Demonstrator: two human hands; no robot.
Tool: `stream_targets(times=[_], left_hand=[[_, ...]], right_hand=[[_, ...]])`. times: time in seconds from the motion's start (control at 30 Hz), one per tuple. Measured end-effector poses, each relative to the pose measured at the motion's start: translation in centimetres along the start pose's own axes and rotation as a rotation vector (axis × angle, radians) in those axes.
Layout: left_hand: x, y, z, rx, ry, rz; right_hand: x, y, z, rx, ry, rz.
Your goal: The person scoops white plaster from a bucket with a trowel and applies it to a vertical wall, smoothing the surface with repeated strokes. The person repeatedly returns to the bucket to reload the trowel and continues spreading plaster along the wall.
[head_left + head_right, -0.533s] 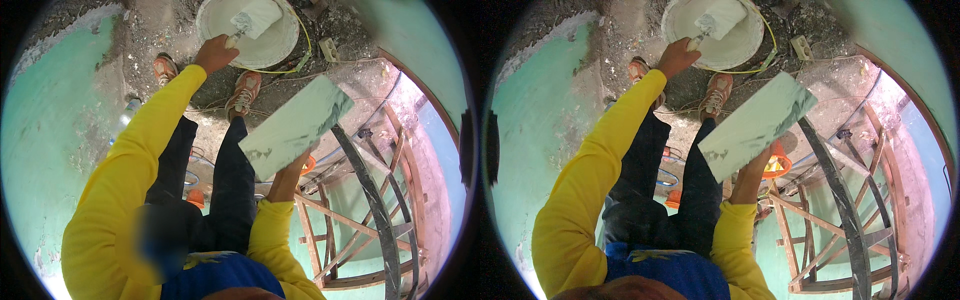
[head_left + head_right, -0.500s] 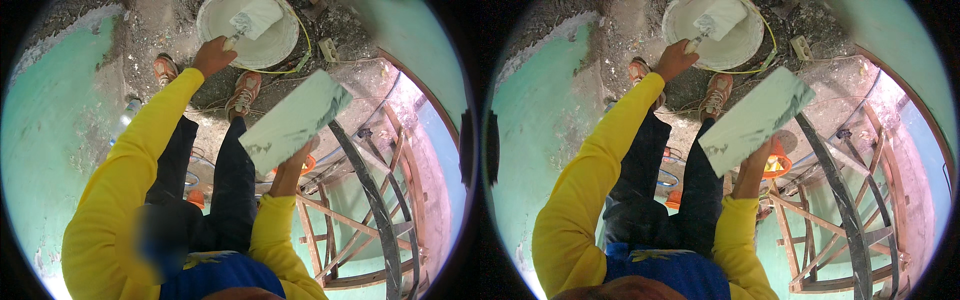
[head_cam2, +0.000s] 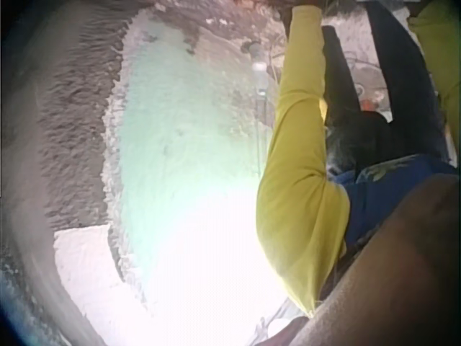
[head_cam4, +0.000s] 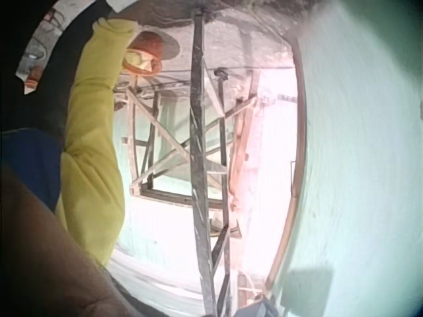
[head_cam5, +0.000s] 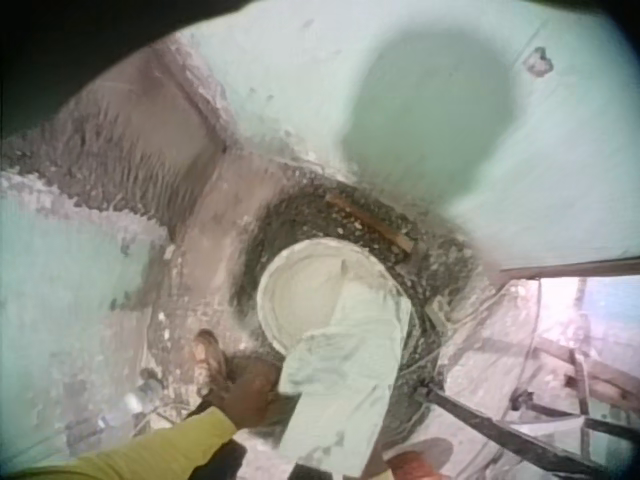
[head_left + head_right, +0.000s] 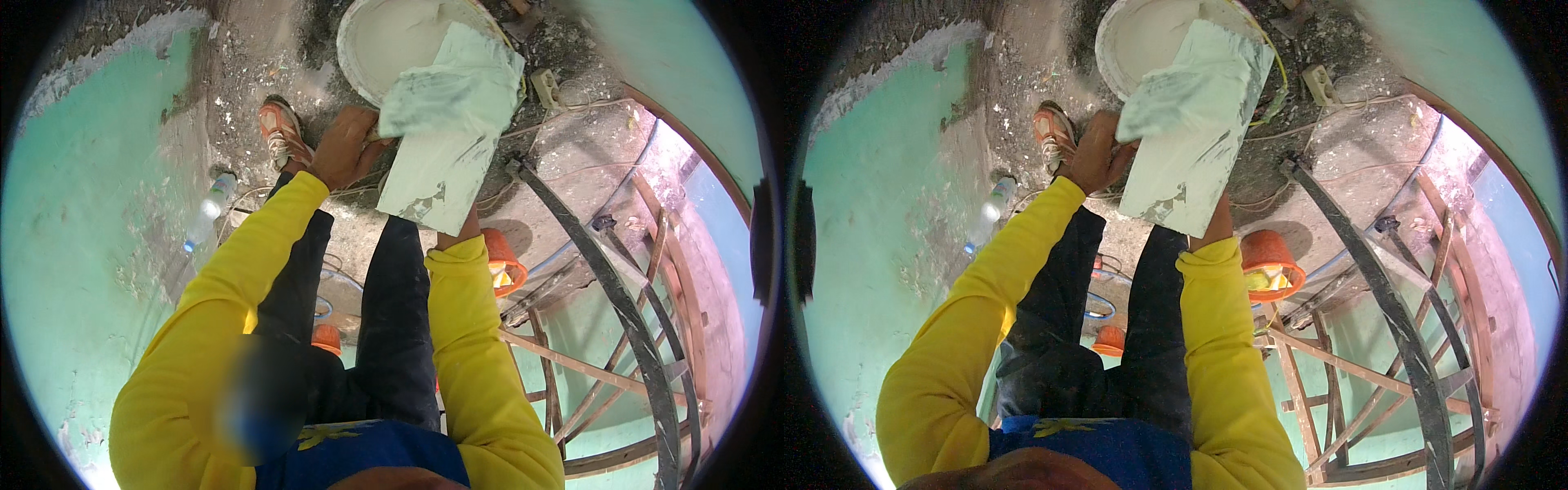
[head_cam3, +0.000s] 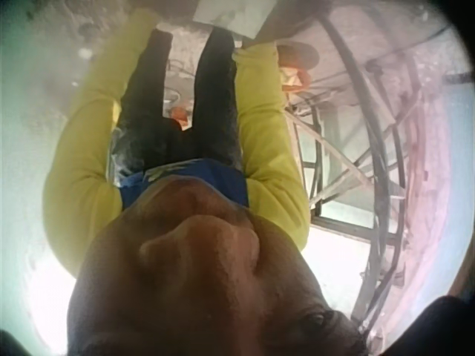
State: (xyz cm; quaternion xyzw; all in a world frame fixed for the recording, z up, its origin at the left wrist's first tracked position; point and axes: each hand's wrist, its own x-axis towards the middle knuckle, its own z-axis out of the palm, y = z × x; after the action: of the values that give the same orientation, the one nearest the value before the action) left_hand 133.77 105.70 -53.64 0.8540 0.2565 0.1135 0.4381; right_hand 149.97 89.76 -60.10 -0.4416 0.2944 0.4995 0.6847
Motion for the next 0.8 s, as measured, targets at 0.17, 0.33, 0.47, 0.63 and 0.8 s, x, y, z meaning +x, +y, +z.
stream_targets(times=[0.17,0.33,0.47,0.63,0.8], left_hand=[[-2.4,-2.1,0.8,0.081,0.073,-0.025],[-4.5,-1.3,0.8,0.123,0.114,-0.180],[-4.3,0.1,1.3,0.069,0.227,-0.259],[1.1,1.8,2.5,-0.377,0.053,-0.623],[0.3,-1.4,-2.3,0.114,0.027,-0.326]], right_hand=[[-1.7,2.5,-3.1,0.002,0.068,0.051],[-0.9,2.4,-3.4,0.001,0.080,0.049],[-0.3,1.5,-1.7,-0.013,0.065,0.042],[-3.8,-1.3,1.2,-0.019,0.063,-0.004],[-11.3,-1.0,9.0,-0.022,-0.061,0.045]])
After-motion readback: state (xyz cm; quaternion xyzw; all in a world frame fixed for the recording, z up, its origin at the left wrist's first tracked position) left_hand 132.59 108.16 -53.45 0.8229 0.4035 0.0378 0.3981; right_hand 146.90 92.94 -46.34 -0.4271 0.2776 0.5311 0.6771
